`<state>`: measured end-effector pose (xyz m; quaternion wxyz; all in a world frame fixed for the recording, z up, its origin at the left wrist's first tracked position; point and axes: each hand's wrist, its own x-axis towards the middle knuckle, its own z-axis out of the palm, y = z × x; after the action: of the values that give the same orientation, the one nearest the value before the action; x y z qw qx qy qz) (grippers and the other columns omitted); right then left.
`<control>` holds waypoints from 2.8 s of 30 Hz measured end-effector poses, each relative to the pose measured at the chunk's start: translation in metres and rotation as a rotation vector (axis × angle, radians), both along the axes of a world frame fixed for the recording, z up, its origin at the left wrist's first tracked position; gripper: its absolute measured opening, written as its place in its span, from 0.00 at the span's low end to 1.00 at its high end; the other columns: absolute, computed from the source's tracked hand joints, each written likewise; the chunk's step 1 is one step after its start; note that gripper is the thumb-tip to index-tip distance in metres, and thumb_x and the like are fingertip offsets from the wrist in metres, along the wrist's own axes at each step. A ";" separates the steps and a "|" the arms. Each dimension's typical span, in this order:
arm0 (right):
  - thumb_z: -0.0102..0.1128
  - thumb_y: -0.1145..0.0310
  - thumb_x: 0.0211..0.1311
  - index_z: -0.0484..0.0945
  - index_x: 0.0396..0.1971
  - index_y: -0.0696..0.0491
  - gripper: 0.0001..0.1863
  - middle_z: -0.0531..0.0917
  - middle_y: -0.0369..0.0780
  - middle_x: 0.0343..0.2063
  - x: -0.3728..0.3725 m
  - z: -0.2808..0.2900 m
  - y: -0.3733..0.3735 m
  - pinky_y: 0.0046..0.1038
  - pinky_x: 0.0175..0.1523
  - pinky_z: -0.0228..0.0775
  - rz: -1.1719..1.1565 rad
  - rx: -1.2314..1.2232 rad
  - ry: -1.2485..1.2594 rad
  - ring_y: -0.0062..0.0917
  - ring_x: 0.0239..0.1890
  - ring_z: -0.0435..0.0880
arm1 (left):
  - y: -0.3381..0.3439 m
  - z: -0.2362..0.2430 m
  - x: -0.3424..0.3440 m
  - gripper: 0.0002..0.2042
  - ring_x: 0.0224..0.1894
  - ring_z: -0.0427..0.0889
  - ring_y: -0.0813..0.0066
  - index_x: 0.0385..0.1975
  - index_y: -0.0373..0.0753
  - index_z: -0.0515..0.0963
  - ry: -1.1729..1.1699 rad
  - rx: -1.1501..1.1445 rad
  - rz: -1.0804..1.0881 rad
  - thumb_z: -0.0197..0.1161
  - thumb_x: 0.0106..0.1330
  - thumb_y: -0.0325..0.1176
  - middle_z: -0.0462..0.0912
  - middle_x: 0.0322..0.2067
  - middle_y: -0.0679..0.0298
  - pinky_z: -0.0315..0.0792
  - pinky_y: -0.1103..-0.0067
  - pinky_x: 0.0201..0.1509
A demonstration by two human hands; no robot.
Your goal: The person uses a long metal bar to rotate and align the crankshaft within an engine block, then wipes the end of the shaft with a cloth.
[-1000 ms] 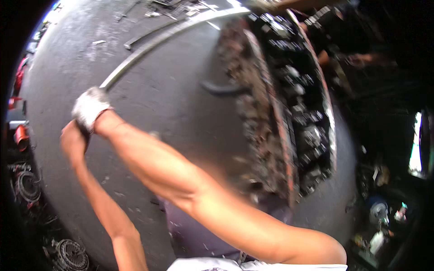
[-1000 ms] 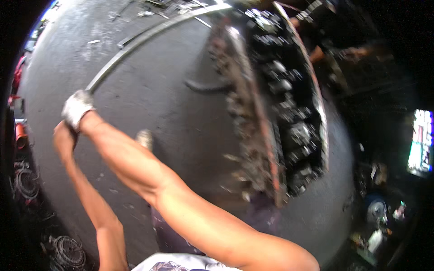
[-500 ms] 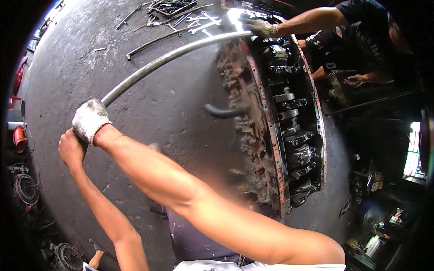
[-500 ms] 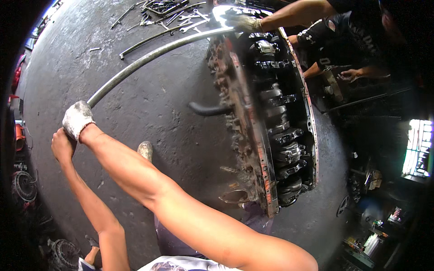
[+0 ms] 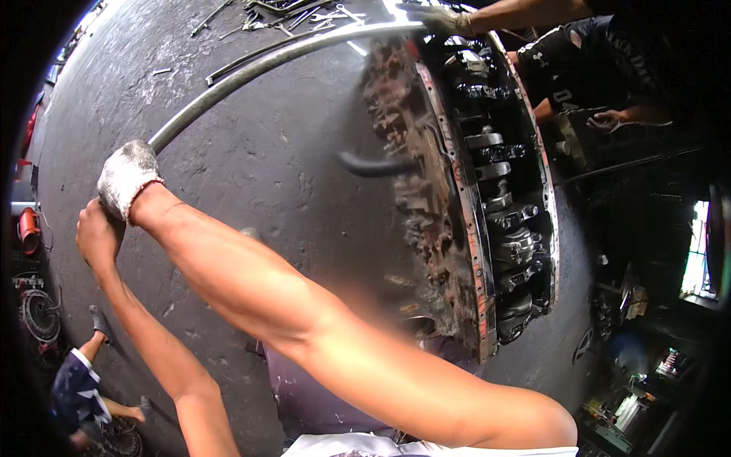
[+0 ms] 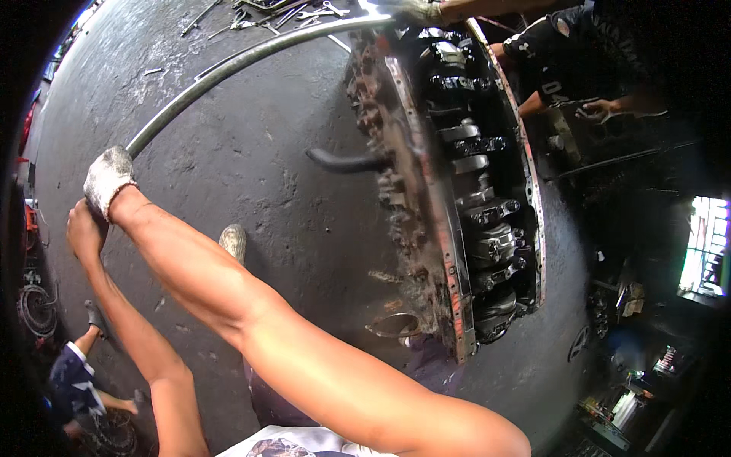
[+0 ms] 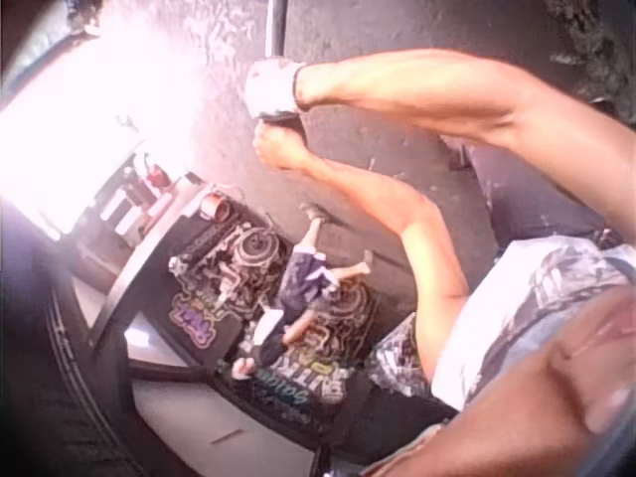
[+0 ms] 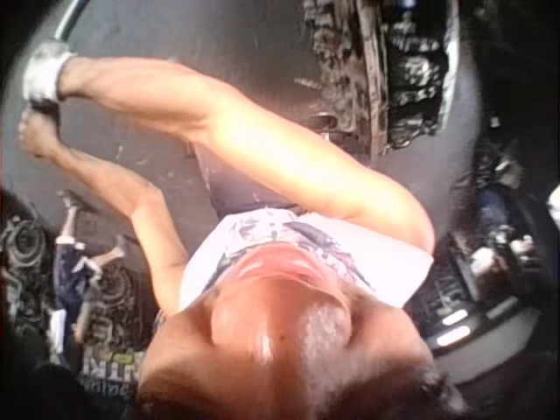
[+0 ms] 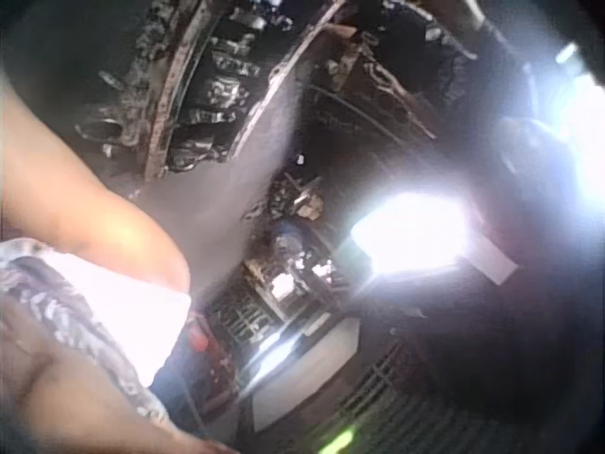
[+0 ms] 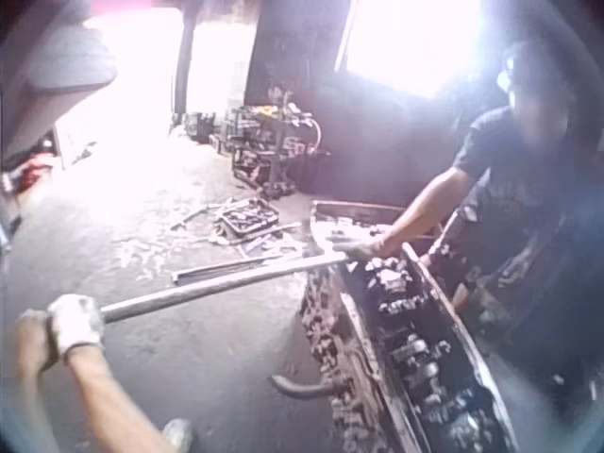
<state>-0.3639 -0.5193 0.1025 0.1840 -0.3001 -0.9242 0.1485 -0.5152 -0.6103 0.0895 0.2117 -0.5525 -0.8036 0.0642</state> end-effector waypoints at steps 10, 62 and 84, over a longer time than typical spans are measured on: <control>0.57 0.62 0.55 0.89 0.32 0.40 0.11 0.88 0.34 0.30 0.013 0.005 -0.042 0.37 0.36 0.73 -0.021 0.026 0.065 0.27 0.36 0.87 | -0.046 0.026 0.047 0.14 0.43 0.81 0.42 0.43 0.42 0.80 -0.100 -0.116 0.182 0.59 0.61 0.41 0.83 0.38 0.49 0.73 0.53 0.45; 0.55 0.65 0.54 0.78 0.21 0.46 0.05 0.78 0.38 0.23 -0.022 -0.014 0.039 0.40 0.54 0.66 -0.304 -0.089 -0.144 0.34 0.34 0.78 | 0.076 0.004 -0.013 0.14 0.33 0.84 0.44 0.34 0.34 0.81 -0.605 -0.423 -0.051 0.67 0.51 0.36 0.84 0.27 0.46 0.77 0.57 0.38; 0.64 0.64 0.58 0.76 0.22 0.54 0.11 0.74 0.33 0.13 -0.024 0.015 0.042 0.26 0.18 0.62 -1.476 -1.601 1.558 0.20 0.15 0.73 | 0.277 0.049 0.013 0.31 0.40 0.85 0.49 0.42 0.34 0.81 -0.634 -1.989 -1.138 0.73 0.48 0.56 0.85 0.32 0.47 0.79 0.65 0.46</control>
<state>-0.3881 -0.4771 0.1175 0.4708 -0.5877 0.1390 0.6431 -0.5018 -0.3338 0.1384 -0.5201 -0.7432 -0.0567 0.4170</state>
